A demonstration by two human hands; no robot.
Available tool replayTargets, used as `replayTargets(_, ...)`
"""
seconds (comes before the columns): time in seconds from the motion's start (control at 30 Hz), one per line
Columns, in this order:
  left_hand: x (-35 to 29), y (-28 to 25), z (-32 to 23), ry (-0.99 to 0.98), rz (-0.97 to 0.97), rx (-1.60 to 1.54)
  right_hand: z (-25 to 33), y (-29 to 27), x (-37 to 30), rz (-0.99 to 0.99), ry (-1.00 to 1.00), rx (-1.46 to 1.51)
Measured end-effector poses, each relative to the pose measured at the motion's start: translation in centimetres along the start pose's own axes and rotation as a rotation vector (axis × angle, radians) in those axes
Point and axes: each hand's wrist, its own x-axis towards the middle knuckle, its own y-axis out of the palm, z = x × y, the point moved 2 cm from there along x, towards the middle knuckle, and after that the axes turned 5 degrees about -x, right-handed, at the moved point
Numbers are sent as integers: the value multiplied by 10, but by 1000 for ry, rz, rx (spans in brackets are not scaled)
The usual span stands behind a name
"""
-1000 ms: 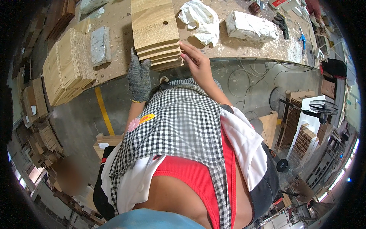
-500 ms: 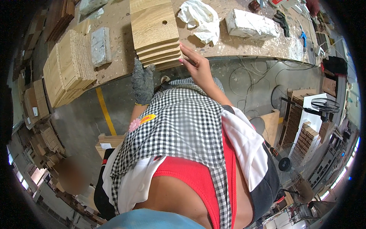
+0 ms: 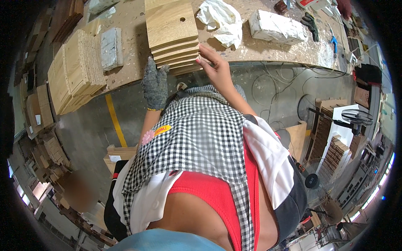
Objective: The person applies adhesive to wood panels using a small blue applicator, wipes the edges with a cloth, and secures a larger wooden panel onto the stack.
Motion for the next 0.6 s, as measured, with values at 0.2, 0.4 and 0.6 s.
replayTargets(0.2,-4,1,4,-83,14,-263,-1,1,-5,68,11,168)
replayTargets(0.4,-6,3,3,-256,97,-200,-18,2,-4,131,117,210)
replayTargets(0.6,0,6,-2,-170,70,-32,-8,0,-1,85,152,72)
